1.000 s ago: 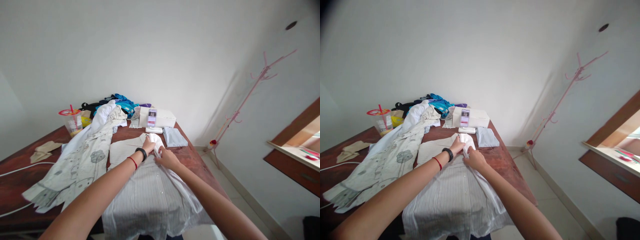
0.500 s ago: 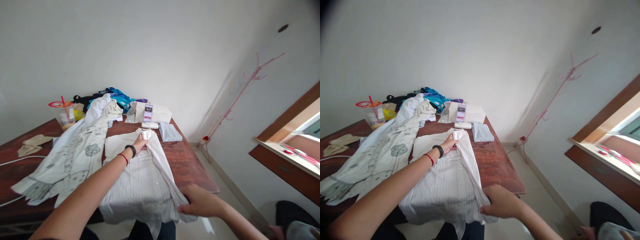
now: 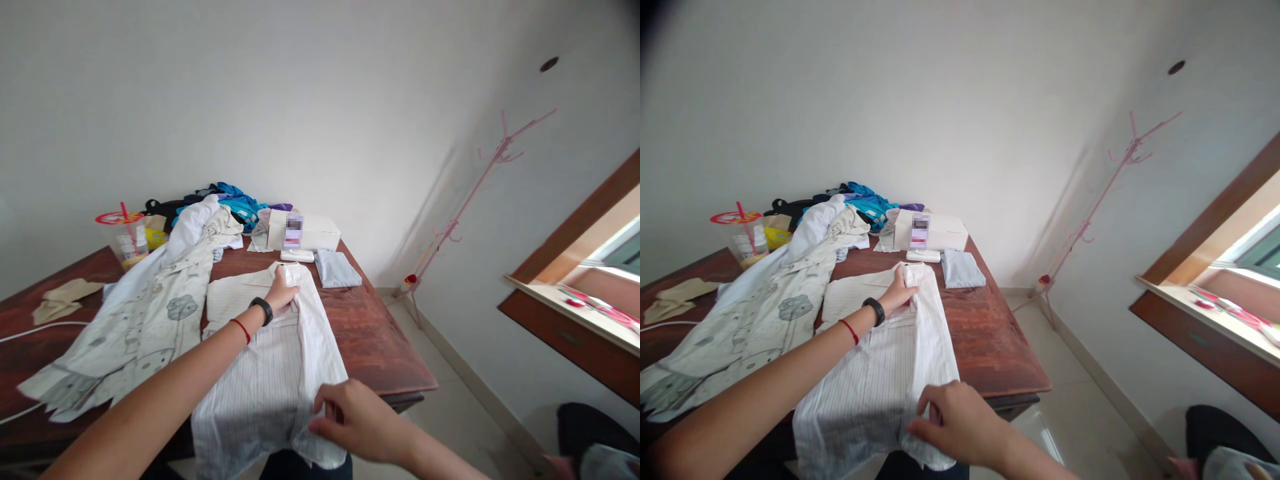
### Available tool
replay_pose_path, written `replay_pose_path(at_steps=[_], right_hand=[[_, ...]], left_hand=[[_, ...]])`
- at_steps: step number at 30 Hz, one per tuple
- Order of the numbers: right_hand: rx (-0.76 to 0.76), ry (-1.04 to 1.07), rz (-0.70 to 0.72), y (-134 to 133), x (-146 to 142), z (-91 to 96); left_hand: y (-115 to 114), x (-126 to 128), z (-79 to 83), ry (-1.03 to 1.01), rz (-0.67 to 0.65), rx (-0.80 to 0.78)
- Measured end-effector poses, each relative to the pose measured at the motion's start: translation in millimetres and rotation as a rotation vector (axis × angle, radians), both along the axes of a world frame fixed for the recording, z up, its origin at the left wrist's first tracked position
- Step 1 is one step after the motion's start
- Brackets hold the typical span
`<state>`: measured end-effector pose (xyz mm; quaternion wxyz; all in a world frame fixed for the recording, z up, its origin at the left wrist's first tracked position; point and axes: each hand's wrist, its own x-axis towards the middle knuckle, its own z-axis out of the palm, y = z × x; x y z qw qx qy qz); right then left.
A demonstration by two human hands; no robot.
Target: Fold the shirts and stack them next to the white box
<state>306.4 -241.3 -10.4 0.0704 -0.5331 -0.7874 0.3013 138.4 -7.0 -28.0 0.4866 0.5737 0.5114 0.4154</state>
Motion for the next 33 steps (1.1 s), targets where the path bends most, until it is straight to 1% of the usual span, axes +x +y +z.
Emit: replay_pose_path(at_steps=[1, 2, 3, 4, 5, 6, 7, 8, 9, 10, 12, 14, 19, 24, 26, 29, 31, 33], right_hand=[[0.070, 0.033, -0.039, 7, 3, 6.1], [0.149, 0.054, -0.064, 13, 5, 9.2], [0.228, 0.066, -0.068, 20, 6, 9.2], [0.305, 0.069, -0.053, 25, 6, 6.6], [0.371, 0.065, -0.016, 29, 5, 1.8], [0.420, 0.051, 0.042, 33, 4, -4.5], [0.446, 0.028, 0.113, 35, 3, -11.3], [0.451, -0.003, 0.189, 36, 2, -18.2], [0.440, -0.037, 0.260, 36, 2, -24.6], [0.420, -0.067, 0.317, 36, 2, -30.0], [0.376, -0.100, 0.381, 36, 5, -37.1], [0.353, -0.096, 0.404, 37, 9, -39.4], [0.378, -0.056, 0.490, 40, 15, -35.7], [0.329, -0.021, 0.581, 35, 15, -31.5], [0.303, 0.002, 0.592, 32, 15, -25.1], [0.246, 0.089, 0.589, 33, 12, -6.1], [0.175, 0.205, 0.568, 47, 10, 8.3], [0.119, 0.335, 0.492, 72, 5, 16.8]], left_hand=[[-6, 0, 3.3, 0.067, 0.014, 0.084], [-14, 1, 6.2, 0.159, -0.002, 0.200], [-22, 1, 8.5, 0.268, -0.059, 0.337], [-30, 1, 9.7, 0.381, -0.163, 0.476], [-37, 0, 9.5, 0.487, -0.305, 0.597], [-44, 0, 7.9, 0.573, -0.461, 0.674], [-50, -2, 4.9, 0.632, -0.598, 0.697], [-54, -4, 0.9, 0.684, -0.697, 0.687], [-56, -6, -3.7, 0.732, -0.751, 0.662], [-57, -9, -8.4, 0.773, -0.770, 0.634], [-57, -15, -16.0, 0.817, -0.765, 0.602], [-54, -22, -19.4, 0.822, -0.768, 0.604], [-54, -36, -16.4, 0.917, -0.770, 0.564], [-55, -44, -17.7, 0.988, -0.689, 0.535], [-49, -45, -17.0, 1.017, -0.659, 0.485], [-31, -43, -11.3, 1.031, -0.614, 0.384], [-16, -39, -6.4, 1.006, -0.515, 0.356], [-3, -34, -3.2, 0.999, -0.372, 0.394]])
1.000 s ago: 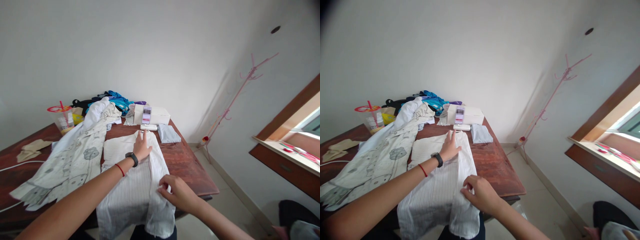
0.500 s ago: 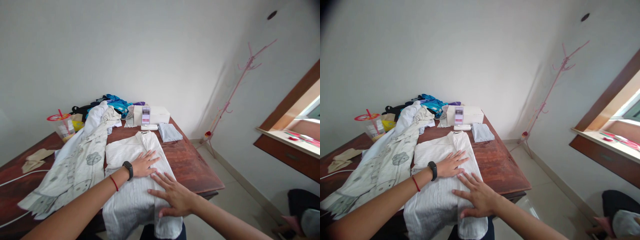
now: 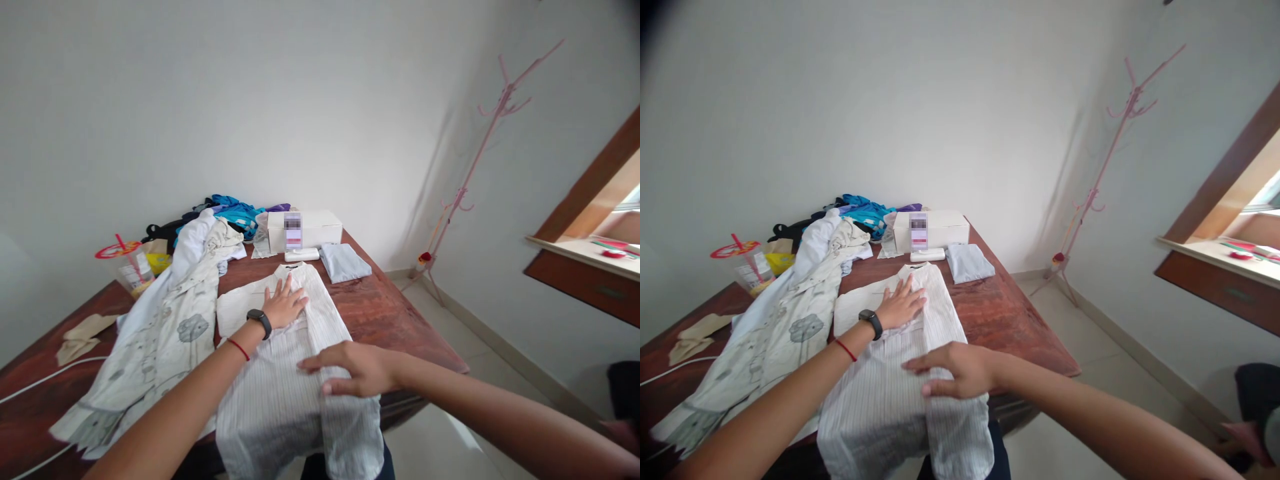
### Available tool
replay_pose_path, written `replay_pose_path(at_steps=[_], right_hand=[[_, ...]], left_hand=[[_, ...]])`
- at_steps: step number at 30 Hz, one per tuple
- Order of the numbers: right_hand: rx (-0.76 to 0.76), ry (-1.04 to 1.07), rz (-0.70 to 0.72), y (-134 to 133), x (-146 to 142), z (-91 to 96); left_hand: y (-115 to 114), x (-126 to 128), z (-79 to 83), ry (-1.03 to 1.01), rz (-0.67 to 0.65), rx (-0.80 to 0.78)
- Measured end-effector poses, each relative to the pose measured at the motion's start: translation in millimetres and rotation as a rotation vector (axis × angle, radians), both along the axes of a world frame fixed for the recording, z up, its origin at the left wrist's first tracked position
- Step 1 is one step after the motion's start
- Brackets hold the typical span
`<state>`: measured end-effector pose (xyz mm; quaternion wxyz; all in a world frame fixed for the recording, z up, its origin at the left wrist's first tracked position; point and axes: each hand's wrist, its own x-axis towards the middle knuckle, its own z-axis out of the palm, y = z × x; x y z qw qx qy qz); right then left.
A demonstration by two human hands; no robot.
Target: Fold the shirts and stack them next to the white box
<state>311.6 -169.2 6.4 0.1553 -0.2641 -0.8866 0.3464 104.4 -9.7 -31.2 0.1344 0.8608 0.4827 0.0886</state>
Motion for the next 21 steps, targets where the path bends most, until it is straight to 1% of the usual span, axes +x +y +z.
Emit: replay_pose_path(at_steps=[2, 4, 5, 7, 9, 10, 12, 14, 16, 21], right_hand=[[-0.015, 0.099, -0.138, 36, -7, -2.0], [-0.012, 0.194, -0.291, 77, -17, -14.4], [-0.066, 0.253, -0.328, 97, -21, -23.3], [-0.243, 0.371, -0.369, 130, -30, -42.7], [-0.363, 0.480, -0.444, 148, -35, -59.8], [-0.392, 0.510, -0.464, 152, -36, -66.1], [-0.374, 0.514, -0.461, 152, -36, -73.1], [-0.303, 0.469, -0.433, 146, -36, -73.5], [-0.240, 0.431, -0.435, 141, -35, -71.0], [-0.220, 0.416, -0.456, 140, -36, -70.9]], left_hand=[[10, 5, -0.3, 0.002, 0.086, 0.098], [17, 8, -4.2, 0.032, 0.157, 0.150], [19, 9, -7.1, 0.046, 0.188, 0.159], [21, 8, -13.5, 0.057, 0.222, 0.172], [21, 5, -18.6, 0.051, 0.234, 0.188], [21, 4, -20.2, 0.046, 0.237, 0.192], [19, 3, -21.6, 0.037, 0.241, 0.204], [16, 2, -21.3, 0.038, 0.238, 0.215], [12, 2, -20.5, 0.049, 0.225, 0.214], [4, -3, -19.4, 0.042, 0.149, 0.148]])
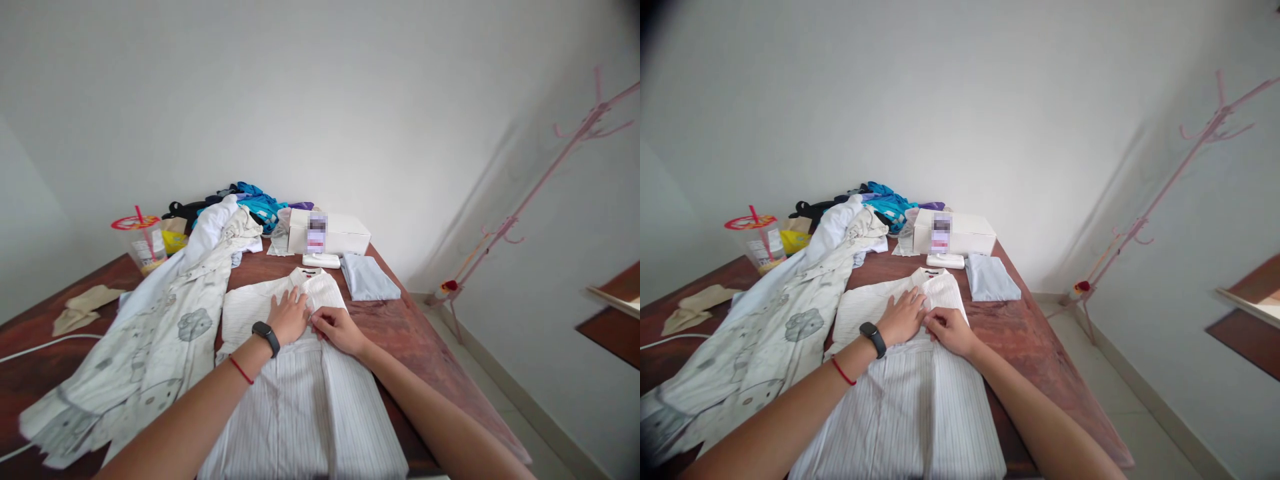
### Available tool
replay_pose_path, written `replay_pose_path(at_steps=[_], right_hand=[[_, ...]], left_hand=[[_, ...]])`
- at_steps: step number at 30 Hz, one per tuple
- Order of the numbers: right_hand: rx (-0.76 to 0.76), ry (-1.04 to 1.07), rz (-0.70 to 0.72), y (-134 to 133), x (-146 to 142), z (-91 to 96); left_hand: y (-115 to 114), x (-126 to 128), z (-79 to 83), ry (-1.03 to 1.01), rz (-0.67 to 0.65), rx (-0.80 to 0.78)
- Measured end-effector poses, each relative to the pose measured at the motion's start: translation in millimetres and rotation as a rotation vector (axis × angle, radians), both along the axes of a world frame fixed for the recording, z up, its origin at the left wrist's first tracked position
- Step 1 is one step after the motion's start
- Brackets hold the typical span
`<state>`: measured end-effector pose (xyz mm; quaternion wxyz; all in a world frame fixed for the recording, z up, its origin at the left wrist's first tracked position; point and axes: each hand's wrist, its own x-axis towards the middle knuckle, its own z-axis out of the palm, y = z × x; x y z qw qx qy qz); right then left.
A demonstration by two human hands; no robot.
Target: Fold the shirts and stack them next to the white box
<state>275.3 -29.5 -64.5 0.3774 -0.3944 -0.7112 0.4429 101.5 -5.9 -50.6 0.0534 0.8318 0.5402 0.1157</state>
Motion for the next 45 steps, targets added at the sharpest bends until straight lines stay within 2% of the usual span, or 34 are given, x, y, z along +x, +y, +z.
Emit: replay_pose_path(at_steps=[4, 7, 10, 13, 16, 20, 27, 35, 41, 45], right_hand=[[0.021, 0.044, -0.014, 0, 1, -3.9], [0.019, 0.132, -0.049, -5, 2, -2.7], [0.109, 0.169, -0.107, -10, 3, 2.6], [0.219, 0.146, -0.160, -14, 5, 9.9], [0.250, 0.124, -0.184, -16, 7, 15.3], [0.175, 0.106, -0.162, -17, 9, 15.8], [0.214, -0.086, -0.029, -20, 13, 11.9], [0.274, -0.202, -0.067, -14, 21, 11.9], [0.247, -0.204, -0.105, -11, 19, 8.3], [0.228, -0.179, -0.110, -12, 17, 8.4]], left_hand=[[-1, -1, 4.6, -0.086, -0.096, 0.032], [-1, 2, 12.5, -0.206, -0.273, 0.105], [-3, 5, 21.8, -0.322, -0.476, 0.077], [-8, 6, 29.2, -0.420, -0.555, 0.039], [-11, 5, 32.6, -0.466, -0.558, 0.034], [-11, 3, 31.5, -0.459, -0.525, 0.050], [-12, 7, 22.6, -0.407, -0.499, 0.070], [-18, 10, 25.5, -0.361, -0.415, 0.039], [-20, 11, 26.3, -0.271, -0.309, 0.039], [-21, 12, 26.0, -0.249, -0.287, 0.028]])
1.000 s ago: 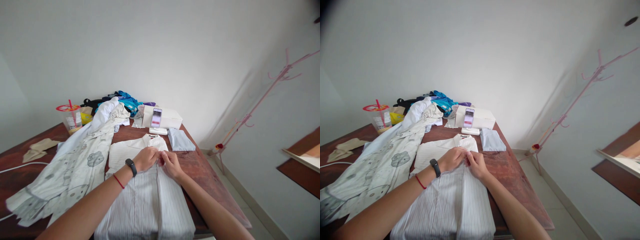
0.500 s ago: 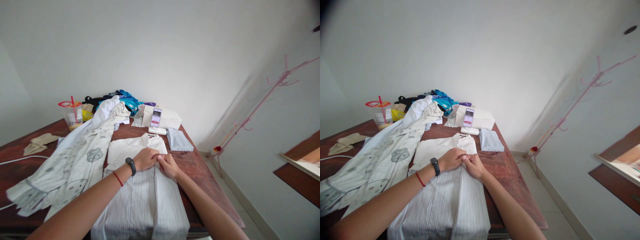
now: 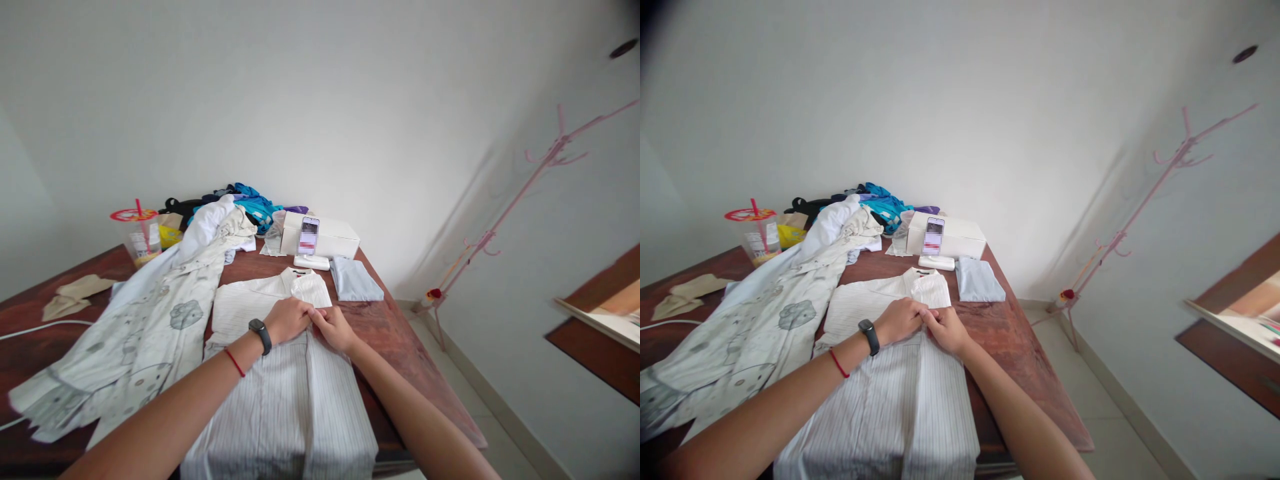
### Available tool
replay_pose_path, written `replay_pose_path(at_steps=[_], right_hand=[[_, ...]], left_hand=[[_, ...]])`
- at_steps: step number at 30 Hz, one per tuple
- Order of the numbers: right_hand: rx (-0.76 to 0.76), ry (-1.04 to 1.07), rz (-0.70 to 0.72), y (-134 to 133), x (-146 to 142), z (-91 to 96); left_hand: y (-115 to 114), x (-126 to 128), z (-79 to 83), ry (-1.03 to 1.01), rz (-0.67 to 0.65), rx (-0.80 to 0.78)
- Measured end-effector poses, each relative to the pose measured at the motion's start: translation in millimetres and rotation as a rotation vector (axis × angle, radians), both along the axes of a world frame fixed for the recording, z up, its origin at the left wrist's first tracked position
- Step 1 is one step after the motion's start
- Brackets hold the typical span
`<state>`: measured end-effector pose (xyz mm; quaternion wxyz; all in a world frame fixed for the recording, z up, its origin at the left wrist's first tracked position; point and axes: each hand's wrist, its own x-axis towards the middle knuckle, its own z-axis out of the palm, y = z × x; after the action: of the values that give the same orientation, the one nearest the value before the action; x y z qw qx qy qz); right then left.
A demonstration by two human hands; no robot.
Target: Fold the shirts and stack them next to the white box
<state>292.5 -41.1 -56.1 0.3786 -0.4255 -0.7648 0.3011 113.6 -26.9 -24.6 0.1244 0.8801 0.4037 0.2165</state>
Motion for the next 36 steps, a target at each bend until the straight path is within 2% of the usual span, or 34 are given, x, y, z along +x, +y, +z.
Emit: replay_pose_path(at_steps=[9, 17, 19, 23, 25, 27, 29, 31, 33, 36], right_hand=[[-0.010, -0.023, 0.071, -3, 2, 6.0], [-0.121, 0.040, 0.061, 4, 9, -1.0], [-0.079, 0.100, 0.006, 9, 12, -0.2], [0.174, 0.065, -0.182, 22, 20, 3.4], [0.251, -0.012, -0.222, 27, 25, 2.3], [0.277, -0.084, -0.210, 30, 28, -1.4], [0.277, -0.151, -0.177, 31, 29, -6.2], [0.257, -0.212, -0.129, 30, 28, -10.6], [0.233, -0.268, -0.081, 28, 27, -13.6], [0.184, -0.370, -0.046, 25, 25, -14.6]], left_hand=[[2, -2, -1.1, -0.067, -0.069, -0.077], [0, 1, 2.3, -0.193, -0.091, -0.381], [2, 3, 6.1, -0.184, -0.044, -0.490], [-4, 0, 20.9, -0.091, 0.053, -0.728], [-21, -6, 29.6, -0.073, 0.100, -0.879], [-50, -11, 37.1, -0.098, 0.114, -1.044], [-86, -15, 41.7, -0.132, 0.032, -1.150], [-122, -17, 41.5, -0.224, -0.030, -1.167], [-152, -18, 33.9, -0.333, -0.071, -1.193], [-181, -13, 6.5, -0.554, -0.161, -1.293]])
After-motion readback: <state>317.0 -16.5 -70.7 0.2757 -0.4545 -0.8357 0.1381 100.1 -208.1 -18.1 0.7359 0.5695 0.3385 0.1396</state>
